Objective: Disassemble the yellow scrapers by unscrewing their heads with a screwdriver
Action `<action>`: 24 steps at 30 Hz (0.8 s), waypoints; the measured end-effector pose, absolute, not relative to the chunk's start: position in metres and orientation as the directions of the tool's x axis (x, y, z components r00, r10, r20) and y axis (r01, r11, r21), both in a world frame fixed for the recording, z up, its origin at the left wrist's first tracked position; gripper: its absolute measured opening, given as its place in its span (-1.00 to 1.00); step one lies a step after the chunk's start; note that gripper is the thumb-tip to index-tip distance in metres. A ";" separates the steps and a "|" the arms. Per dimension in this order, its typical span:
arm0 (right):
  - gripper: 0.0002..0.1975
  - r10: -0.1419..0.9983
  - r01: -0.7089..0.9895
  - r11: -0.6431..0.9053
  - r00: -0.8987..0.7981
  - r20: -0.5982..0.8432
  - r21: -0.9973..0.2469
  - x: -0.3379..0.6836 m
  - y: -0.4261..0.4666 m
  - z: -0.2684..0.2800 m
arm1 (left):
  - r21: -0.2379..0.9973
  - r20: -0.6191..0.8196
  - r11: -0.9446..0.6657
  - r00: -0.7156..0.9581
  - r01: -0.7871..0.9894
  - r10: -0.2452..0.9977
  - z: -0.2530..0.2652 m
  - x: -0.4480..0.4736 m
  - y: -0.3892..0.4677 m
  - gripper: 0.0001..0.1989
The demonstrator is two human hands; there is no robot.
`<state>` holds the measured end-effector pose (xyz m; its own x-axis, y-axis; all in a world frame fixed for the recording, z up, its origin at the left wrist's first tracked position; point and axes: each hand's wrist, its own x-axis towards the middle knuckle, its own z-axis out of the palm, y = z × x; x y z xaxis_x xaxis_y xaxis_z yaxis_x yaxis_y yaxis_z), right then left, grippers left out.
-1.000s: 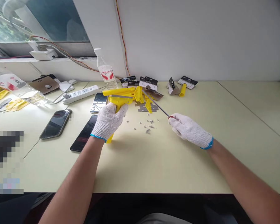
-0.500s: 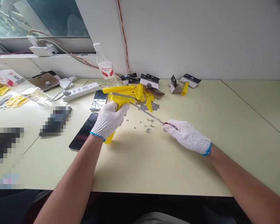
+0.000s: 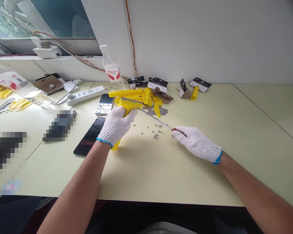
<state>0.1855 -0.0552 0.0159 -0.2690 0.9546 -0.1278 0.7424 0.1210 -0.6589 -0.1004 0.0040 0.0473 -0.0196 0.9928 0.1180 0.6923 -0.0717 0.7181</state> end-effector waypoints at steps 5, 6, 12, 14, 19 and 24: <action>-0.55 0.955 0.667 -0.008 -0.217 -0.204 -0.745 0.188 -0.059 0.024 | 0.522 0.262 -0.197 0.064 0.830 0.963 0.035 -0.101 0.009 -0.64; -0.53 0.919 0.579 -0.135 -0.230 -0.319 -0.804 0.191 -0.059 0.025 | 0.496 0.292 -0.233 0.093 0.837 0.952 0.033 -0.100 0.009 -0.69; -0.48 0.543 0.205 -0.673 -0.515 -0.663 -0.711 0.213 -0.051 0.021 | 0.409 0.446 -0.414 0.217 0.813 0.868 0.023 -0.090 0.004 -0.64; -0.49 0.620 0.337 -0.558 -0.437 -0.651 -0.758 0.213 -0.048 0.020 | 0.417 0.455 -0.417 0.211 0.808 0.865 0.020 -0.088 0.004 -0.60; -0.44 0.972 0.682 -0.028 -0.152 -0.180 -0.730 0.203 -0.050 0.020 | 0.431 0.369 -0.415 0.263 0.801 0.892 0.022 -0.091 0.006 -0.75; -0.52 0.987 0.656 0.035 -0.143 -0.079 -0.754 0.197 -0.056 0.019 | 0.568 0.296 -0.202 0.031 0.798 0.955 0.038 -0.095 0.003 -0.60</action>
<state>0.1972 -0.0560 0.0189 -0.1430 0.9866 -0.0786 0.6557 0.0349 -0.7542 -0.0946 0.0025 0.0381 0.0308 0.9547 0.2960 0.7976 -0.2019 0.5684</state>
